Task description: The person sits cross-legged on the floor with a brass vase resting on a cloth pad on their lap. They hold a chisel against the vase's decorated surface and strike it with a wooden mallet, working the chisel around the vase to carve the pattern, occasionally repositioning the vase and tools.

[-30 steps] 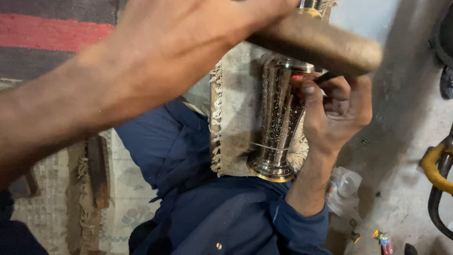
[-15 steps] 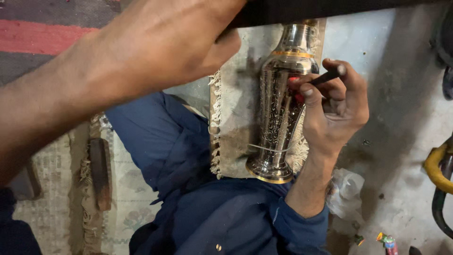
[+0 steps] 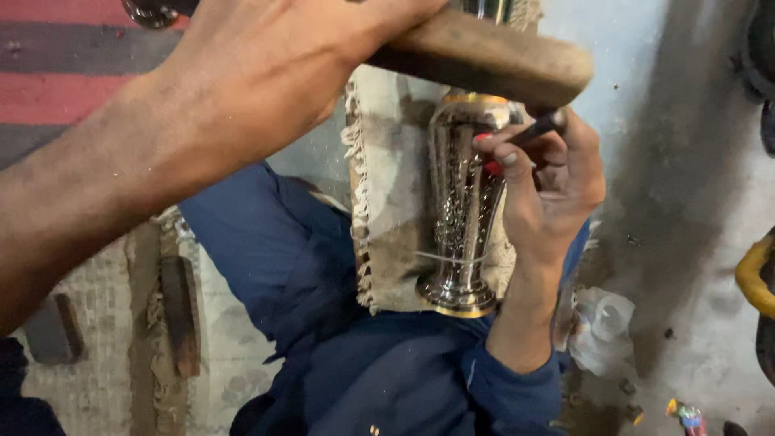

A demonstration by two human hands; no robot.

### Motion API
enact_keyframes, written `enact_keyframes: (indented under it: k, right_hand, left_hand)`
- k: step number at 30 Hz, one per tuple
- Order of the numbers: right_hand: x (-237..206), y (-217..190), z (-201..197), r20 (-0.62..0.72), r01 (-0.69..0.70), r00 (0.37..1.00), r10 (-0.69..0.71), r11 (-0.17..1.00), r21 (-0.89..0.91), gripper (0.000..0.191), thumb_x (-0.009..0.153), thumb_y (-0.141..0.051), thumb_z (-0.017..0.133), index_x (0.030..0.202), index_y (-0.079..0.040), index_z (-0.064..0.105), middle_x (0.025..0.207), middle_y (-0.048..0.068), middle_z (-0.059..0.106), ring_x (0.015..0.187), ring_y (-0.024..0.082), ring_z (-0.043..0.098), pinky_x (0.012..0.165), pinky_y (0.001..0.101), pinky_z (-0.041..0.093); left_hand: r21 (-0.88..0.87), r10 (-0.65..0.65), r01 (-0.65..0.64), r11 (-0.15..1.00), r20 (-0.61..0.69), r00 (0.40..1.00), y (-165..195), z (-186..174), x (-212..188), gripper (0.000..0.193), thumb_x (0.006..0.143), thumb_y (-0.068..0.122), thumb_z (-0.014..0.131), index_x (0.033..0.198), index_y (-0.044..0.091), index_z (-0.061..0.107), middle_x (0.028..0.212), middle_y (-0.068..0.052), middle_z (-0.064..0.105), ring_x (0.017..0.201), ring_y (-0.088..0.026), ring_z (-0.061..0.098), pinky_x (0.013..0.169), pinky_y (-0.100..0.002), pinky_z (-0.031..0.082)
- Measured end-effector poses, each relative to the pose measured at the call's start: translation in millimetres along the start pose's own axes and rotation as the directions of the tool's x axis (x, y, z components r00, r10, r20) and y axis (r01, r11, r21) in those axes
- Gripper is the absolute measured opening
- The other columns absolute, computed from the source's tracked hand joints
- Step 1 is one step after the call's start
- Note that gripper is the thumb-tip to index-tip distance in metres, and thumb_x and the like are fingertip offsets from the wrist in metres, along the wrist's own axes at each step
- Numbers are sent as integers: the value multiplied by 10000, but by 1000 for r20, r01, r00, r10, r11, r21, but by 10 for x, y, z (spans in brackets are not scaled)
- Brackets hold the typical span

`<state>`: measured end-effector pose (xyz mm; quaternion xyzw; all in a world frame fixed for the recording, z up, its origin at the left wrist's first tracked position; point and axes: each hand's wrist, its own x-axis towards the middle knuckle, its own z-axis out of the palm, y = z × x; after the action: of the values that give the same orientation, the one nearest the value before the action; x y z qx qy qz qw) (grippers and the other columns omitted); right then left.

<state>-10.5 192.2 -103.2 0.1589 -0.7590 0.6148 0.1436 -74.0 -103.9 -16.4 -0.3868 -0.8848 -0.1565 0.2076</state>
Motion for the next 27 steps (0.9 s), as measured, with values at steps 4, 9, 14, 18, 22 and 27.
enact_keyframes:
  k: [4, 9, 14, 18, 22, 27]
  right_hand:
    - [-30, -36, 92, -117, -34, 993, 33, 999, -7, 357, 1151, 95, 679, 1439, 9, 486, 1124, 141, 705, 983, 160, 711, 891, 246, 599]
    - [-16, -50, 68, -74, -50, 996, 52, 998, 28, 332, 1155, 107, 678, 1430, 19, 513, 1119, 137, 705, 1010, 166, 718, 915, 250, 605]
    - [-9, -16, -23, -15, -70, 997, 70, 997, 26, 385, 1125, 77, 685, 1450, 5, 491, 1088, 136, 737, 1012, 176, 753, 883, 250, 617]
    - [24, 46, -84, -163, -143, 965, 207, 931, 337, 344, 1156, 39, 688, 1429, 4, 482, 1049, 140, 701, 965, 203, 716, 891, 300, 629]
    - [-2, 49, -213, -157, -142, 959, 236, 881, 452, 302, 1142, -59, 675, 1366, -31, 474, 1003, 164, 727, 943, 238, 758, 851, 352, 662]
    - [-158, 69, -169, -122, -143, 978, 172, 966, 217, 310, 1158, -57, 677, 1382, -20, 466, 1035, 169, 731, 983, 216, 758, 901, 330, 673]
  left_hand:
    - [-53, -66, 71, 996, 90, 994, 28, -26, 89, 443, 832, -35, 660, 1269, 31, 624, 845, -200, 646, 690, -385, 637, 605, -488, 506]
    - [-42, -149, 158, 987, 167, 975, 57, -96, 104, 268, 994, 100, 713, 1236, 30, 620, 868, -185, 666, 678, -355, 649, 600, -472, 516]
    - [73, -58, 51, 996, 97, 994, 69, -102, 39, 395, 927, 4, 698, 1301, 106, 625, 906, -164, 690, 720, -333, 683, 598, -448, 529]
    - [203, -19, 21, 979, -11, 1000, 184, -154, -86, 650, 783, -21, 723, 1393, 124, 554, 994, -168, 716, 861, -339, 728, 670, -442, 551]
    - [-623, -389, 330, 709, 45, 920, 544, 133, -305, 614, 952, -36, 672, 1493, 66, 400, 1133, -152, 666, 1033, -271, 688, 880, -376, 554]
    - [-847, -523, 390, 360, 163, 837, 713, 729, -617, 488, 1004, -10, 677, 1429, 18, 439, 1076, -63, 669, 1029, -135, 673, 962, -299, 571]
